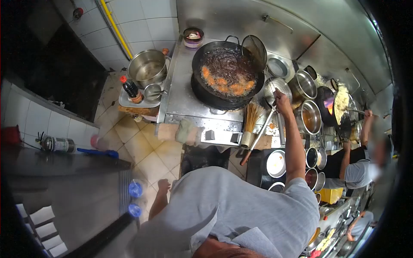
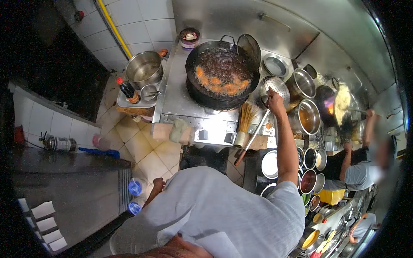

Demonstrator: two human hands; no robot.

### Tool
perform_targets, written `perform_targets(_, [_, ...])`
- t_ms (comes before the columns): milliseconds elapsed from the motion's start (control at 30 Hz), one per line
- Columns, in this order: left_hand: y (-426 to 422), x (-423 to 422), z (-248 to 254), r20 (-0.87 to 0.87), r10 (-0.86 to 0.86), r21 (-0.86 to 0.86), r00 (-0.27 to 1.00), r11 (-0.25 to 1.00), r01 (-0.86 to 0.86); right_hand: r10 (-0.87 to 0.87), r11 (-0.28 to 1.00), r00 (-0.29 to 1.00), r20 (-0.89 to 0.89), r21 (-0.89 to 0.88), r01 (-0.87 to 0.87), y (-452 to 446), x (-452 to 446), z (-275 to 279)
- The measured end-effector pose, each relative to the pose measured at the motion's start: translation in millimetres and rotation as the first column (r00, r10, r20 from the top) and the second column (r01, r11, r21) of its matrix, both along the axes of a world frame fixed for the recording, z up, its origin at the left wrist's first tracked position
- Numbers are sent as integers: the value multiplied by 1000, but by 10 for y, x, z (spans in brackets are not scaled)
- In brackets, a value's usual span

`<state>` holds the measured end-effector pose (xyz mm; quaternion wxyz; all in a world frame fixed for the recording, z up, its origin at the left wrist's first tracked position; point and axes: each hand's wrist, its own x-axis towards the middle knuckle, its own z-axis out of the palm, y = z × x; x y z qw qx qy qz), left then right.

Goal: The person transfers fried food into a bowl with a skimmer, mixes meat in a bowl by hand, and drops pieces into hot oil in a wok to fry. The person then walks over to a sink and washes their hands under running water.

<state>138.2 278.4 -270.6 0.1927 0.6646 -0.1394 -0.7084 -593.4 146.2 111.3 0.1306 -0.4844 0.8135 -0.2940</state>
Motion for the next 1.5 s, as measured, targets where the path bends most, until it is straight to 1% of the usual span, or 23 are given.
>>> perform_targets(33, [60, -10, 40, 81, -83, -83, 993, 993, 89, -27, 998, 993, 115, 52, 21, -35, -15, -31])
perform_targets(133, [299, -79, 75, 349, -263, -275, 899, 889, 367, 6, 991, 968, 250, 128, -39, -104, -7, -84])
perform_targets(233, [661, -64, -154, 630, -453, -165, 631, 715, 679, 1, 976, 914, 405, 200, -90, -137, 125, -59])
perform_targets(300, [761, -160, 49, 714, -440, -143, 544, 669, 730, -54, 979, 830, 555, 194, -66, -156, 218, -85])
perform_targets(333, [875, -94, 41, 714, -611, 33, 342, 517, 856, -44, 986, 707, 706, 146, -85, -165, 242, -160])
perform_targets(367, [980, -17, 40, 717, -609, 35, 340, 518, 855, -41, 986, 704, 709, 144, -87, -171, 270, -232])
perform_targets(433, [1086, 46, 31, 805, -579, 157, -125, 5, 988, -62, 987, 634, 771, 142, -77, -208, 399, -279])
perform_targets(467, [1114, 44, 19, 811, -582, 174, -68, 129, 976, -50, 980, 552, 832, 148, -134, -230, 450, -241])
perform_targets(500, [1120, 34, 9, 812, -580, 173, -65, 133, 976, -46, 980, 552, 832, 145, -138, -251, 510, -251])
perform_targets(567, [1124, 49, -10, 838, -546, 133, 10, 222, 966, -56, 982, 445, 894, 131, -138, -268, 635, -309])
perform_targets(600, [1102, 42, -10, 838, -546, 136, 9, 224, 965, -60, 984, 418, 906, 123, -127, -282, 704, -325])
perform_targets(633, [1055, 21, -29, 842, -537, 172, -52, 175, 969, -60, 984, 416, 907, 123, -127, -288, 762, -350])
perform_targets(667, [997, 0, -49, 844, -524, 207, -113, 125, 970, -55, 987, 345, 937, 104, -125, -292, 816, -371])
perform_targets(733, [859, -34, 22, 862, -497, 176, -96, 116, 978, -65, 988, 245, 967, 96, -118, -303, 940, -342])
perform_targets(900, [459, -134, 562, 919, -393, 58, -26, 71, 996, -24, 992, 157, 987, 43, -116, -309, 1110, -334])
perform_targets(967, [304, -206, 737, 758, -641, 45, 121, 236, 971, -15, 996, 80, 997, 22, -90, -304, 1161, -288])
perform_targets(1000, [265, -186, 720, 693, -689, 35, 211, 325, 945, -15, 996, 79, 997, 22, -86, -294, 1192, -253])
perform_targets(1100, [304, -142, 645, 653, -670, 12, 353, 475, 880, -32, 998, 76, 997, 36, -54, -247, 1240, -189])
perform_targets(1167, [382, -94, 514, 665, -628, -8, 404, 535, 845, 3, 999, 4, 1000, -3, -37, -200, 1219, -184])
perform_targets(1267, [556, -35, 301, 713, -574, -21, 403, 557, 830, 26, 1000, 34, 999, -27, 15, -137, 1256, -157])
perform_targets(1400, [953, -23, 6, 831, -510, 12, 220, 412, 911, -18, 997, 140, 990, 7, 83, -147, 1208, 127])
perform_targets(1433, [1044, -39, -36, 858, -488, 27, 162, 358, 933, -1, 997, 192, 981, -13, 73, -217, 1207, 222])
perform_targets(1500, [1160, -86, -13, 861, -485, 31, 153, 350, 936, 30, 997, 445, 895, -55, 45, -525, 1117, 265])
